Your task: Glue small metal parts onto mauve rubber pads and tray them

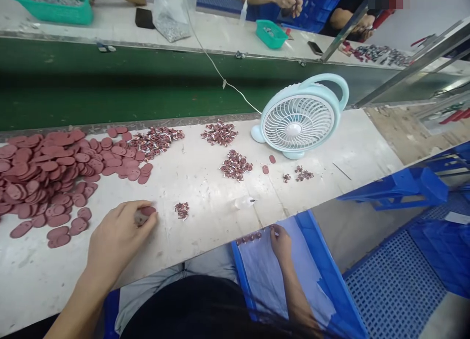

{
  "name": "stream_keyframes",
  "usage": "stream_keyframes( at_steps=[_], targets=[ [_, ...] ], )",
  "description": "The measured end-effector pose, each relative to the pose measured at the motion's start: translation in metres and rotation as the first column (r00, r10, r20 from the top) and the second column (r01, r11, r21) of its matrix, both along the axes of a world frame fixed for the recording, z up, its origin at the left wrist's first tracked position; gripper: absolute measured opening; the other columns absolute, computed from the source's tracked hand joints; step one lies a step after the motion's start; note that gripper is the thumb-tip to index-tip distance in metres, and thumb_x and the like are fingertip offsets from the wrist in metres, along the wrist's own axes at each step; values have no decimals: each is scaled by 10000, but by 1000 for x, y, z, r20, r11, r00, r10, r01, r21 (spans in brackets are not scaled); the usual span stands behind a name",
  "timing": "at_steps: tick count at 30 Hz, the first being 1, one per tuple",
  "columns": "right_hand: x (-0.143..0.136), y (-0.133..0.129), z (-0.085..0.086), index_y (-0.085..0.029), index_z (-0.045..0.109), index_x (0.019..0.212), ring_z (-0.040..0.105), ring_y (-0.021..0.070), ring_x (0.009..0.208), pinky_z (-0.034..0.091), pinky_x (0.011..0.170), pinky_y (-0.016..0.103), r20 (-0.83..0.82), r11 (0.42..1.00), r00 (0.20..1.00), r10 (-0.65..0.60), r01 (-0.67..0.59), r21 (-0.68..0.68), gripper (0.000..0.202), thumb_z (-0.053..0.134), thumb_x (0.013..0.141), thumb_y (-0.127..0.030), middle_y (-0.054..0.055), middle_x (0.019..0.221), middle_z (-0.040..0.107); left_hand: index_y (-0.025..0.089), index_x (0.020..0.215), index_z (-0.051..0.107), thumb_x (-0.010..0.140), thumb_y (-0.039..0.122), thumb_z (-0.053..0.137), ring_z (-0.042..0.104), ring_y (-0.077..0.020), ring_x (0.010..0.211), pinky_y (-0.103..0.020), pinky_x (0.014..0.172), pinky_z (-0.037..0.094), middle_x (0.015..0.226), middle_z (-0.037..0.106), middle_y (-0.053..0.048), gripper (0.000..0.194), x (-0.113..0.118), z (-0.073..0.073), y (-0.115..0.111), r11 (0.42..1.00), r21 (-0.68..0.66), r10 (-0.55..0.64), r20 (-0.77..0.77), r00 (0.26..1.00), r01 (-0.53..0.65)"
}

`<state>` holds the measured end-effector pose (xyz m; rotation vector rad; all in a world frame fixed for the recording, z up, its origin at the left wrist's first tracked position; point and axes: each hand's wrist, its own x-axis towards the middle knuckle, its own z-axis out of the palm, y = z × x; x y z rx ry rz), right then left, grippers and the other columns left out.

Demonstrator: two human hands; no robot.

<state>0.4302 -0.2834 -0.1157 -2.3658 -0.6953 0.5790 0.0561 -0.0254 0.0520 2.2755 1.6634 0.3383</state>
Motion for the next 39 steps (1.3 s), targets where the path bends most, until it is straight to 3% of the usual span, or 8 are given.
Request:
stream_keyframes(
  at_steps=[3, 6, 10, 17, 23, 29, 34, 39],
  targets=[
    [1, 5, -5, -173, 656, 1098, 686, 163, 936, 602, 814, 362, 48, 997, 998, 40, -36, -71, 259, 595, 950, -377, 40, 1081, 704, 242, 1093, 652, 844, 444, 636, 688, -212, 695, -321, 591, 556, 1040, 724, -41, 321, 1, 12, -2, 973, -176, 172, 119, 978, -150],
    [0, 8, -7, -179, 653, 1115, 685, 167, 951, 599, 825, 366, 81, 989, 994, 75, -64, -131, 267, 584, 955, -382, 42, 1095, 701, 235, 1103, 666, 779, 443, 735, 659, -151, 636, -239, 466, 532, 1077, 674, -33, 392, -1, 21, -9, 911, -374, 343, 447, 826, -175],
    [-1, 9, -6, -193, 658, 1110, 683, 169, 967, 595, 837, 364, 112, 977, 987, 115, -93, -191, 258, 579, 957, -386, 41, 1106, 701, 238, 945, 748, 701, 366, 835, 679, -201, 829, -290, 626, 618, 1119, 681, -32, 288, -7, 22, -20, 914, -396, 351, 652, 672, -92],
    [0, 10, -7, -189, 657, 1114, 682, 172, 982, 592, 853, 374, 129, 961, 975, 182, -148, -235, 267, 556, 969, -389, 44, 1110, 700, 242, 922, 771, 710, 367, 850, 708, -256, 942, -434, 897, 600, 1151, 740, -29, 259, -15, 18, -26, 871, -483, 450, 712, 539, -88],
    [1, 5, -8, -184, 650, 1129, 679, 176, 984, 590, 855, 384, 163, 968, 971, 175, -140, -209, 286, 552, 969, -400, 49, 1120, 696, 250, 946, 772, 701, 357, 858, 730, -292, 920, -414, 788, 588, 1012, 786, -22, 281, -16, 22, -29, 833, -540, 522, 699, 489, -119],
    [-9, 1, -10, -173, 658, 1073, 679, 148, 879, 598, 788, 349, 139, 970, 971, 192, -166, -178, 268, 596, 946, -401, 31, 1034, 706, 256, 920, 785, 656, 415, 876, 743, -334, 897, -514, 840, 592, 985, 803, -28, 321, -19, 29, -38, 784, -597, 609, 689, 393, -169],
    [-13, 6, -12, -176, 666, 1042, 683, 146, 868, 596, 770, 328, 84, 968, 976, 199, -182, -174, 241, 609, 941, -387, 22, 1007, 708, 264, 908, 794, 630, 435, 892, 716, -290, 867, -375, 674, 544, 960, 796, -25, 341, -25, 22, -42, 760, -626, 636, 659, 402, -176],
    [-13, 13, -11, -182, 660, 1080, 684, 160, 919, 597, 805, 350, 3, 978, 987, 160, -158, -133, 249, 618, 935, -381, 33, 1062, 706, 275, 911, 793, 626, 416, 891, 711, -310, 915, -353, 641, 502, 1014, 798, -37, 332, -24, 20, -43, 736, -655, 659, 638, 399, -170]
  ],
)
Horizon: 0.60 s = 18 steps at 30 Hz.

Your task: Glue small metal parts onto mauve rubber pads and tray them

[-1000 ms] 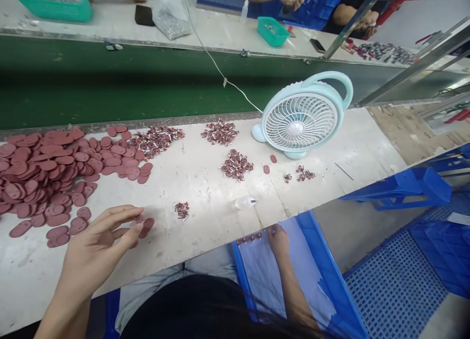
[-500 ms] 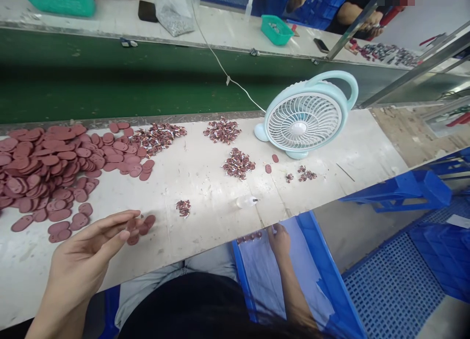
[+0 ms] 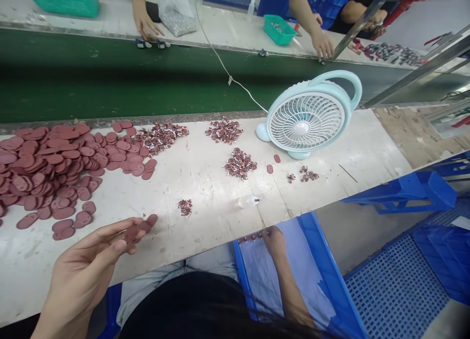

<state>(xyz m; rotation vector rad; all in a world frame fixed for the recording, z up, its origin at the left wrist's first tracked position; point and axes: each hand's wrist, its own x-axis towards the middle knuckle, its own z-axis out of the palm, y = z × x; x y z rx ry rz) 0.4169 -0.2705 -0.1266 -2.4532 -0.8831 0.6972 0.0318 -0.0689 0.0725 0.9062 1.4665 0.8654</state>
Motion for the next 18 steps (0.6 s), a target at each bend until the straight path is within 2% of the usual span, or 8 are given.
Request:
stream_keyframes(
  at_steps=[4, 7, 9, 12, 14, 15, 16, 18],
  targets=[
    [-2, 6, 5, -168, 658, 1073, 682, 156, 897, 597, 790, 349, -69, 993, 993, -91, 96, 70, 258, 618, 935, -382, 29, 1041, 704, 258, 912, 798, 627, 388, 897, 708, -340, 1032, -310, 640, 506, 1033, 797, -45, 329, -2, -2, -1, 1000, 13, -26, 54, 998, 25],
    [-2, 9, 18, -160, 665, 973, 659, 121, 782, 577, 713, 301, -120, 962, 973, -195, 214, 171, 233, 606, 942, -383, 2, 917, 694, 244, 941, 800, 665, 359, 880, 695, -360, 1098, -269, 620, 526, 1094, 795, -70, 310, -6, -5, -3, 999, 3, -53, 121, 991, 53],
    [-4, 11, 34, -155, 640, 857, 594, 91, 663, 528, 623, 256, -158, 905, 944, -291, 325, 275, 238, 637, 919, -385, -36, 779, 640, 237, 960, 794, 694, 310, 863, 710, -329, 1079, -231, 611, 550, 1135, 794, -71, 285, -7, -6, -8, 999, -31, -34, 204, 978, 41],
    [-19, 17, 71, -202, 491, 661, 425, 75, 521, 386, 491, 218, -283, 743, 872, -400, 489, 457, 377, 678, 857, -464, -90, 587, 456, 229, 939, 790, 733, 245, 833, 758, -241, 932, -187, 626, 582, 1057, 820, -37, 211, 0, -9, -21, 987, -164, 55, 368, 928, 7],
    [-39, 25, 101, -235, 398, 607, 339, 83, 474, 317, 439, 224, -439, 642, 822, -362, 561, 522, 468, 610, 855, -571, -93, 527, 364, 214, 935, 792, 763, 224, 807, 769, -218, 852, -194, 625, 594, 1013, 827, -40, 173, 11, -11, -32, 963, -267, 88, 475, 875, 48],
    [-51, 31, 116, -239, 390, 588, 333, 86, 460, 306, 421, 222, -537, 620, 788, -301, 590, 518, 488, 581, 850, -603, -93, 513, 326, 202, 945, 791, 780, 214, 791, 770, -219, 840, -200, 617, 596, 1024, 824, -55, 166, 17, -13, -38, 951, -298, 89, 523, 848, 84],
    [-63, 40, 129, -239, 434, 588, 328, 85, 439, 298, 394, 218, -638, 626, 738, -221, 609, 487, 481, 557, 845, -626, -89, 507, 332, 191, 963, 788, 794, 204, 776, 769, -218, 836, -205, 612, 596, 1048, 819, -72, 171, 24, -15, -44, 941, -317, 84, 566, 820, 122],
    [-84, 62, 148, -214, 621, 700, 278, 76, 377, 243, 306, 205, -832, 710, 551, -56, 608, 355, 515, 445, 887, -661, -77, 499, 386, 178, 1001, 780, 807, 190, 761, 766, -205, 841, -201, 615, 594, 1096, 806, -97, 195, 38, -20, -54, 924, -339, 81, 631, 771, 180]
  ],
)
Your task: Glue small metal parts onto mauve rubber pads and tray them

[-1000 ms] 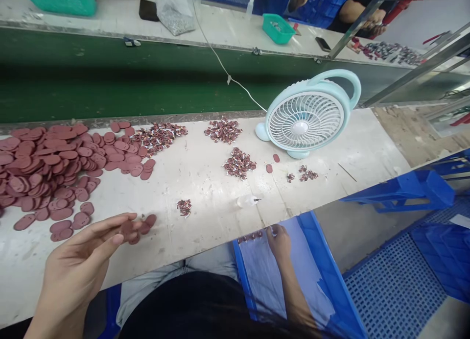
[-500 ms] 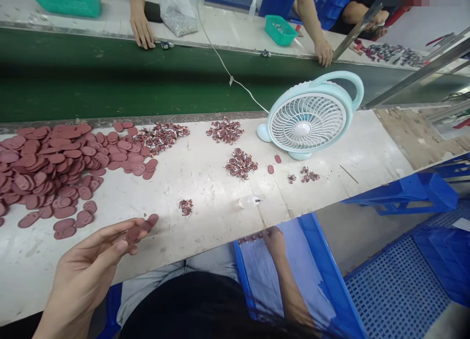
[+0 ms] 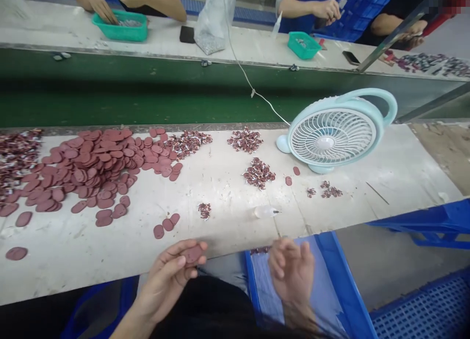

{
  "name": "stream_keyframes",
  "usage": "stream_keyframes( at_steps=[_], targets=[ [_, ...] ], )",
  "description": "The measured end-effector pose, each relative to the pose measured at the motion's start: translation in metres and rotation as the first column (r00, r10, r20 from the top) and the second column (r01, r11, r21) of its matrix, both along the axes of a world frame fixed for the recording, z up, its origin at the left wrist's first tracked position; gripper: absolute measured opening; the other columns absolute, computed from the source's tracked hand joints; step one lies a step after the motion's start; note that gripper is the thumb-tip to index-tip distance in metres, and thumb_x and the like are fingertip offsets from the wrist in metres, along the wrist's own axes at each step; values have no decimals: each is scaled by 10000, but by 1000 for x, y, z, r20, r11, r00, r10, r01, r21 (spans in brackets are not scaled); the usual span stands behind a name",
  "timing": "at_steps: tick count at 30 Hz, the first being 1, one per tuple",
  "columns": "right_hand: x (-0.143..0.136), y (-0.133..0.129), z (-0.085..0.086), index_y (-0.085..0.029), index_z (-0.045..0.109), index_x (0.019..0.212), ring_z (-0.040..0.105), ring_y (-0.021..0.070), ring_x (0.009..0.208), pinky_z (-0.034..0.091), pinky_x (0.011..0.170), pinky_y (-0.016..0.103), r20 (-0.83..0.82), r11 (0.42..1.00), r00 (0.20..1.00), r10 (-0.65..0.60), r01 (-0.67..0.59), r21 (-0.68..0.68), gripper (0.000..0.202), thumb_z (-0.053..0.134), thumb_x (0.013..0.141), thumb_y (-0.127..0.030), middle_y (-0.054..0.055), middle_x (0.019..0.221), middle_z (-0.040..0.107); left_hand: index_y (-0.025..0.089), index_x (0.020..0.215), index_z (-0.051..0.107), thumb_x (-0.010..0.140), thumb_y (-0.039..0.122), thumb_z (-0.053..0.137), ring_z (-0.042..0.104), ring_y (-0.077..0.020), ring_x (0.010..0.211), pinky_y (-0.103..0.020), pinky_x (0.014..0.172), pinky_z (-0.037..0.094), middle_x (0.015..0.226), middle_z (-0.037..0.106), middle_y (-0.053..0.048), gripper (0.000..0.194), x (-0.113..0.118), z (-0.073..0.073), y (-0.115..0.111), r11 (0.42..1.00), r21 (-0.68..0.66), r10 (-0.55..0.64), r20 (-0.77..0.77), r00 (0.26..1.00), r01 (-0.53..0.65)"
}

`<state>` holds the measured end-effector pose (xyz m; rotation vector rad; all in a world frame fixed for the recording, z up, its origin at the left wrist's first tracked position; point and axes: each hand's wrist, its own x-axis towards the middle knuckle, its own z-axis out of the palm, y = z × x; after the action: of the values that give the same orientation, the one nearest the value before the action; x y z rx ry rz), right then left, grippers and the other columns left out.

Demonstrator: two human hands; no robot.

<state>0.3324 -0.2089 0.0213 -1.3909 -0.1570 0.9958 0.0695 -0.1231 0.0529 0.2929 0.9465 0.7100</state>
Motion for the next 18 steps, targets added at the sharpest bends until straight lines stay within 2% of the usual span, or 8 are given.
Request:
stream_keyframes(
  at_steps=[2, 4, 7, 9, 12, 15, 18],
  targets=[
    [-13, 26, 9, -161, 716, 922, 303, 69, 391, 152, 251, 154, -297, 986, 941, 161, -140, 88, 619, 372, 914, -675, -47, 566, 466, 175, 1031, 772, 805, 182, 763, 764, -192, 857, -199, 645, 596, 1124, 797, -112, 226, 10, -4, -8, 1000, -25, -12, 67, 998, 14],
    [-17, 51, 11, -149, 705, 1070, 372, 53, 453, 118, 258, 85, -457, 971, 860, 227, -162, 178, 666, 326, 928, -677, -28, 653, 505, 169, 1045, 768, 802, 176, 766, 763, -186, 878, -204, 688, 601, 1147, 788, -126, 244, 14, -6, -14, 999, -35, -20, 118, 993, 24],
    [-18, 72, 12, -173, 694, 1029, 423, 12, 492, 187, 315, 8, -542, 963, 808, 233, -116, 241, 537, 355, 966, -584, -46, 677, 494, 160, 1036, 773, 800, 162, 768, 763, -185, 902, -208, 739, 601, 1164, 782, -138, 236, 15, -5, -16, 999, -32, -17, 160, 987, 22],
    [-22, 72, 16, -178, 689, 963, 412, -2, 443, 247, 323, 12, -576, 964, 784, 231, -103, 247, 411, 446, 961, -510, -65, 636, 490, 163, 1027, 779, 797, 159, 773, 766, -186, 899, -212, 752, 602, 1138, 792, -133, 230, 15, -4, -15, 999, -38, -4, 166, 986, 10],
    [-39, 53, 25, -218, 682, 979, 421, 28, 346, 323, 275, 95, -483, 971, 851, 205, -116, 208, 361, 608, 851, -548, -72, 570, 553, 155, 1033, 782, 810, 177, 769, 769, -193, 893, -220, 755, 601, 1117, 799, -136, 225, 17, -2, -15, 999, -38, -14, 150, 989, 20],
    [-62, 29, 31, -276, 664, 998, 469, 87, 311, 374, 264, 181, -195, 973, 961, 195, -164, 165, 413, 684, 756, -610, -67, 527, 604, 148, 1054, 784, 815, 208, 777, 766, -194, 918, -228, 796, 593, 1142, 791, -144, 246, 25, 0, -18, 998, -41, -50, 136, 989, 56],
    [-80, 14, 30, -322, 640, 1035, 567, 139, 397, 482, 368, 258, 126, 967, 977, 172, -191, 166, 310, 675, 803, -525, -50, 565, 660, 165, 1043, 795, 771, 258, 830, 763, -195, 939, -234, 831, 584, 1123, 800, -132, 290, 31, 3, -21, 994, -83, -58, 120, 991, 68]
  ],
)
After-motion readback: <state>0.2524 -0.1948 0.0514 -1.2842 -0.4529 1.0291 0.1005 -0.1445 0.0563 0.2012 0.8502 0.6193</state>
